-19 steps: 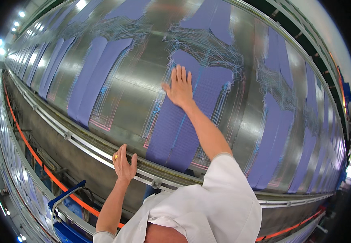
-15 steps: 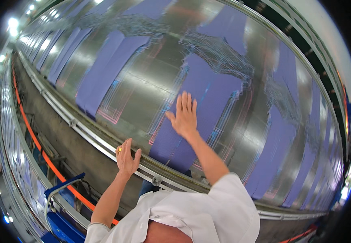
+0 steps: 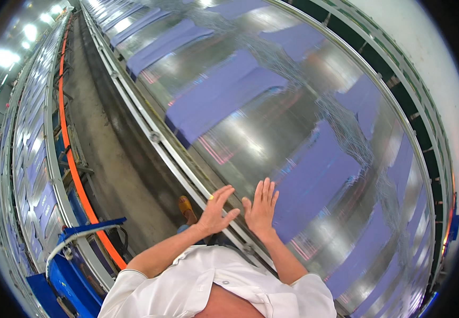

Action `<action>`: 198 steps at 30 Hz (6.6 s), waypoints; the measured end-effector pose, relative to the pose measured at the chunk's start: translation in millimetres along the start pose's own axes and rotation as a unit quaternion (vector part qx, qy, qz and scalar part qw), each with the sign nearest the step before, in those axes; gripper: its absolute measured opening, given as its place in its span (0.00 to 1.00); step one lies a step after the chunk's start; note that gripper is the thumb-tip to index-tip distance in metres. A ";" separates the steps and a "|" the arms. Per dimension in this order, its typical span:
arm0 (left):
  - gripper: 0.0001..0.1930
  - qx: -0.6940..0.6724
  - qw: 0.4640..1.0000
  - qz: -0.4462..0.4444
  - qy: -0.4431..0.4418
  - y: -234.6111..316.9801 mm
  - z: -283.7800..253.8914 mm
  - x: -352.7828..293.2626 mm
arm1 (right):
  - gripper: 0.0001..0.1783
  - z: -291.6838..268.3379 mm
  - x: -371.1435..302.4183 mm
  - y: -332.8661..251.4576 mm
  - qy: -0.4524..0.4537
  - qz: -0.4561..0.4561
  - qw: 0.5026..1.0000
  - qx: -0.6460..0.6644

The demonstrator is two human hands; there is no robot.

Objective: The person applies purple protective film strips to a large curved metallic surface. They align each strip with pre-marked lines, smooth it down with their hands, and repeat the process for multiple sections.

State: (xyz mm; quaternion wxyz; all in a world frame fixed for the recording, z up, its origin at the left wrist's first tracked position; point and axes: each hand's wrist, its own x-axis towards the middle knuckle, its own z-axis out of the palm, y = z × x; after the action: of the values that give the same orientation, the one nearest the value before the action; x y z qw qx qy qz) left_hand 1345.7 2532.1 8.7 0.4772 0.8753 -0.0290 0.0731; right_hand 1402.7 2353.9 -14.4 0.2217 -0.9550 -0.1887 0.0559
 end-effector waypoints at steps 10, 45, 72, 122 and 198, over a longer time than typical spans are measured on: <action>0.30 0.024 0.993 0.031 0.112 -79.1 -172.6 31.5 | 0.42 84.6 238.3 -150.1 0.042 -0.046 0.998 0.018; 0.33 0.287 0.958 -0.006 -0.002 -262.5 -290.8 244.4 | 0.49 24.0 517.5 43.6 0.175 0.253 0.947 -0.088; 0.12 -0.061 0.962 -0.259 -0.067 -175.8 -217.6 221.5 | 0.31 11.9 318.9 -85.4 -0.055 0.147 0.888 0.433; 0.27 -0.536 0.678 -0.159 -0.477 -17.8 -319.5 546.7 | 0.13 -186.8 406.8 -286.3 0.354 0.197 0.730 0.551; 0.07 0.211 0.748 0.276 -0.566 -135.0 -63.1 723.7 | 0.18 124.6 298.1 -313.3 0.204 0.478 0.613 0.595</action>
State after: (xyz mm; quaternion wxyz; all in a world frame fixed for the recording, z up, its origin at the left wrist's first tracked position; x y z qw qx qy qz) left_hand 2070.5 2672.1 42.8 0.1355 0.7884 -0.5182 -0.3026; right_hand 1548.8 2779.1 6.4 0.7164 -0.5550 0.4188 0.0580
